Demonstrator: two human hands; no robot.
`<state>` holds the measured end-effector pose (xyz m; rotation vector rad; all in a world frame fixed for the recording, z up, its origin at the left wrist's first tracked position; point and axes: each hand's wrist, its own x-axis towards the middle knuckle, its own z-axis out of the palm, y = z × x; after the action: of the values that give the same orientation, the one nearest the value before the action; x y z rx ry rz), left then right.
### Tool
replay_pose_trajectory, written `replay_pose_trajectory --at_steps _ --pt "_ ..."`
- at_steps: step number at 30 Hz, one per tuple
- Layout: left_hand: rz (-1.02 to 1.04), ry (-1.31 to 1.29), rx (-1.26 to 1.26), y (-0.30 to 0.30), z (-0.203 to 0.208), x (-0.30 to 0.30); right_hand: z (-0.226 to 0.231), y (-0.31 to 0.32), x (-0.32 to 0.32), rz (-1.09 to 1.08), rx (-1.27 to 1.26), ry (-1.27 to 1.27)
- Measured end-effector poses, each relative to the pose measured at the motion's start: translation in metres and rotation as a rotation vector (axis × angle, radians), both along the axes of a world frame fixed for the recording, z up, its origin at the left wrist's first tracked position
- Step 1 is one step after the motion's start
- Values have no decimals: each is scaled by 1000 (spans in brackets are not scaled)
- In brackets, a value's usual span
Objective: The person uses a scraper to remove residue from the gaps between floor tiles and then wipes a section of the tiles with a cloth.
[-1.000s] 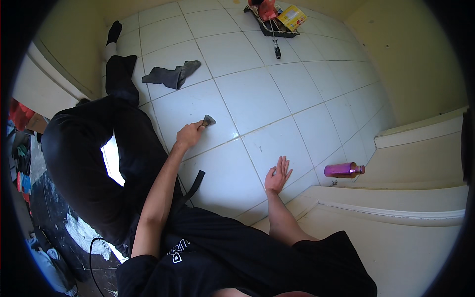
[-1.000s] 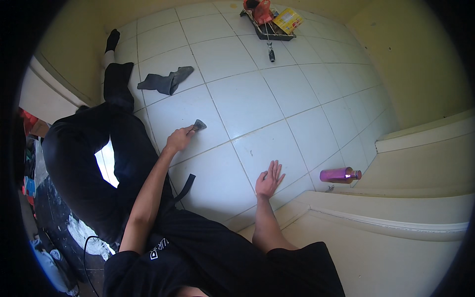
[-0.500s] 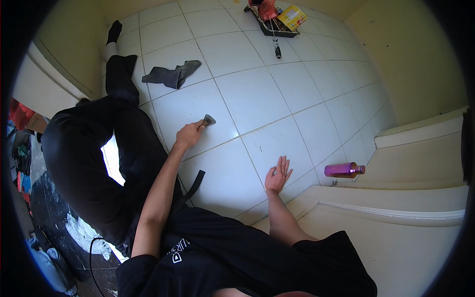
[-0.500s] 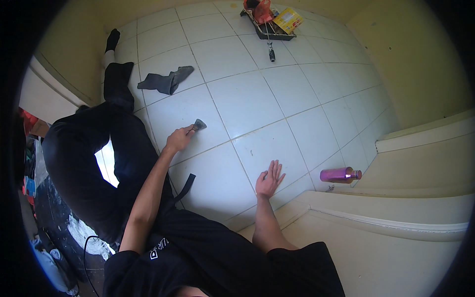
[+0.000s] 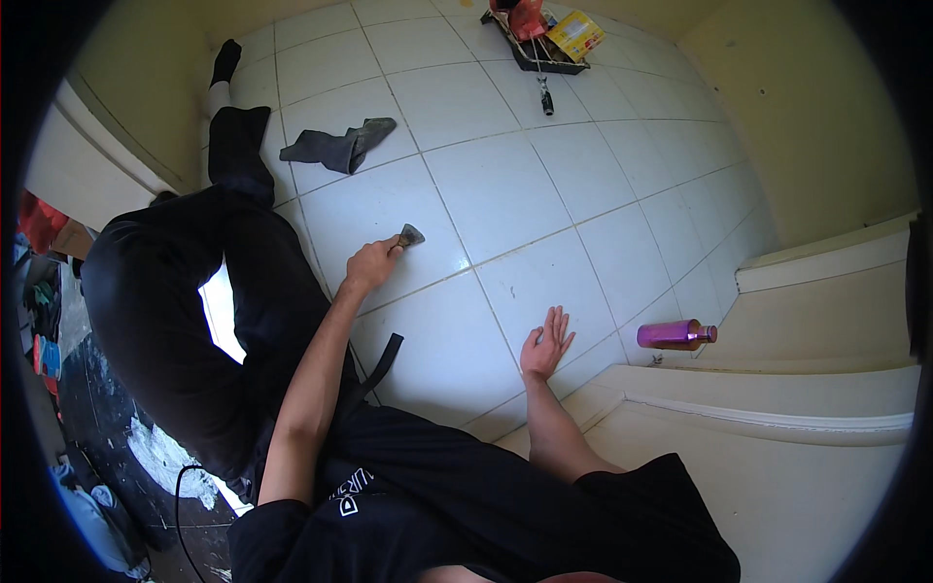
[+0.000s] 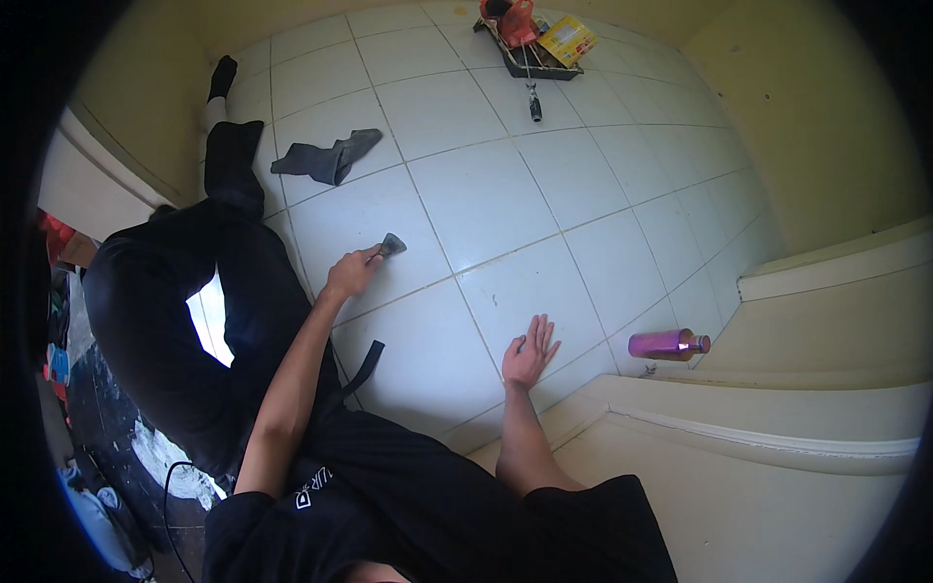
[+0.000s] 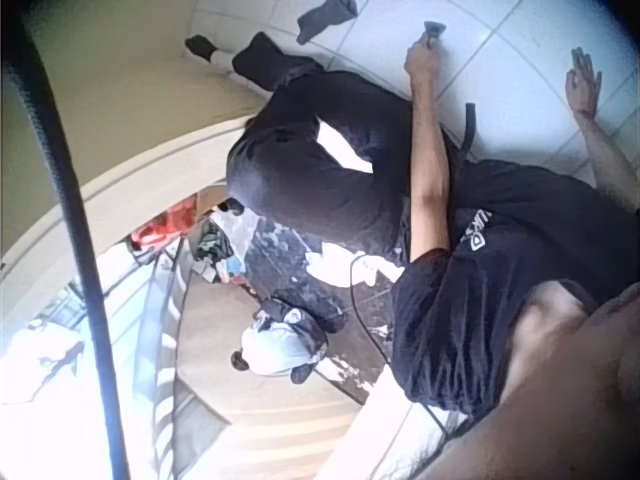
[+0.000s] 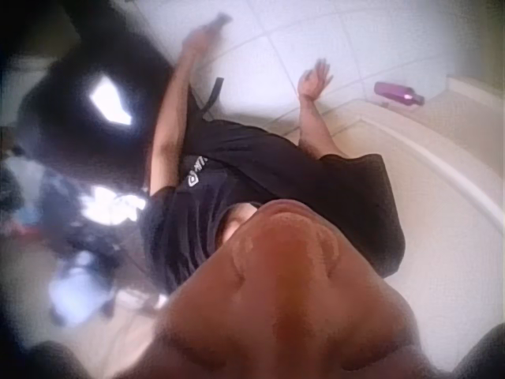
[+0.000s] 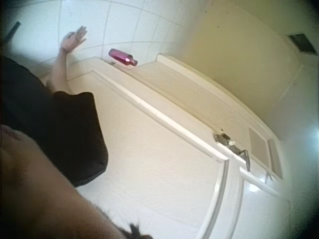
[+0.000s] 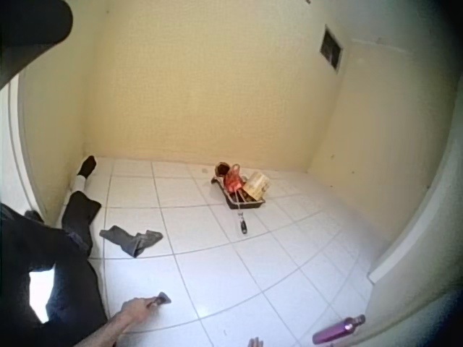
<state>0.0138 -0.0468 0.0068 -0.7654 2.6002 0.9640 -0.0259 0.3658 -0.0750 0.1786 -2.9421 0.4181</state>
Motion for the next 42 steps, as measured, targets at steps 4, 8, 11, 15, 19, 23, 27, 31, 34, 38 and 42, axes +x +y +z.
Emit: replay_pose_trajectory --at_steps 4,8,11,15,19,23,27,31,34,38,42 --pt "-6 8 -17 -1 -6 0 1 0 0 4 -8 7" --pt "-16 1 -43 -1 -10 -1 2 -1 1 3 -16 3" --pt "-19 -7 -40 -1 -10 -1 2 -1 1 1 -14 8" --pt "-21 10 -49 -1 -11 -1 2 -1 1 0 -17 12" --pt "-22 19 -35 -1 -14 0 1 0 1 0 -11 14" --pt "-20 14 -34 -2 -16 -1 0 0 0 5 -17 20" --pt "-34 9 -48 -3 -17 -1 0 0 1 5 -20 17" --pt "-42 1 -42 -2 -15 -2 2 -1 1 -3 -12 3" --pt "-44 -12 -38 -2 -15 -2 1 -1 1 3 -15 10" --pt "-52 5 -44 -2 -18 -1 0 0 0 4 -21 9" --pt "-63 70 -49 -2 -22 1 1 0 0 -1 -16 -4"
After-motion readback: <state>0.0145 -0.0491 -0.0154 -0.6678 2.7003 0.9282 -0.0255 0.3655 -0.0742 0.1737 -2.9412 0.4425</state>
